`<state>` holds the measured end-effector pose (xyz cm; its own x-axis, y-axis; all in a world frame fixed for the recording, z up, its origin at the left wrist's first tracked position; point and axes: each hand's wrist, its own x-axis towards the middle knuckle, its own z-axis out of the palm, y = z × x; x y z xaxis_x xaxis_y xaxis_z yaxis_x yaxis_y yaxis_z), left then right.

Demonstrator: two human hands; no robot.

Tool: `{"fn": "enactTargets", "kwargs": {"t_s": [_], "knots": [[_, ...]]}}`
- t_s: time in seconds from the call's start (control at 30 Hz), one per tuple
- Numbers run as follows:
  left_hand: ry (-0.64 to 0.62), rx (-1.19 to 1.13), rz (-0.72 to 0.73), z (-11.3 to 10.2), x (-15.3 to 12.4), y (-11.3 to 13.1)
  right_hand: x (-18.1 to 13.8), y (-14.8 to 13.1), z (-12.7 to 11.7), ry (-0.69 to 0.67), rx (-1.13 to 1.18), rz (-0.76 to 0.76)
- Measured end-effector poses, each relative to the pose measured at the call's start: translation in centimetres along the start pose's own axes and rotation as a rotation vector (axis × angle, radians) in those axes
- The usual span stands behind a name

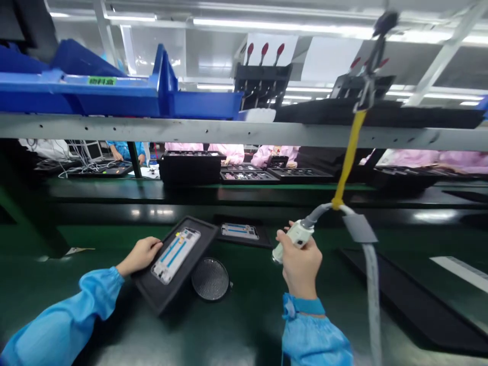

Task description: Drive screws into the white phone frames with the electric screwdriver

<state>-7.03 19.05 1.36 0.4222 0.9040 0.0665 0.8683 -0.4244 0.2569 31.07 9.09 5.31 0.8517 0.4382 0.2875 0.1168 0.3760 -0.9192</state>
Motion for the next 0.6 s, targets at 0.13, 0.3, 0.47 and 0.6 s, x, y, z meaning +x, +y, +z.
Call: {"fn": "enactTargets", "kwargs": {"t_s": [0.13, 0.3, 0.47, 0.6], "knots": [[0.08, 0.057, -0.225, -2.6, 5.8, -2.5, 1.3, 1.6, -1.4, 0.005, -0.113, -0.026], [0.114, 0.125, -0.251, -1.6, 9.9, 0.0, 1.7, 1.7, -1.9, -0.019, -0.221, -0.078], [0.04, 0.143, 0.062, 4.8, 12.3, 8.3, 1.4, 2.1, -1.7, -0.108, -0.332, -0.161], [-0.017, 0.168, 0.232, 7.5, 13.2, 12.5, 1.7, 2.1, -2.1, -0.167, -0.408, -0.22]]}}
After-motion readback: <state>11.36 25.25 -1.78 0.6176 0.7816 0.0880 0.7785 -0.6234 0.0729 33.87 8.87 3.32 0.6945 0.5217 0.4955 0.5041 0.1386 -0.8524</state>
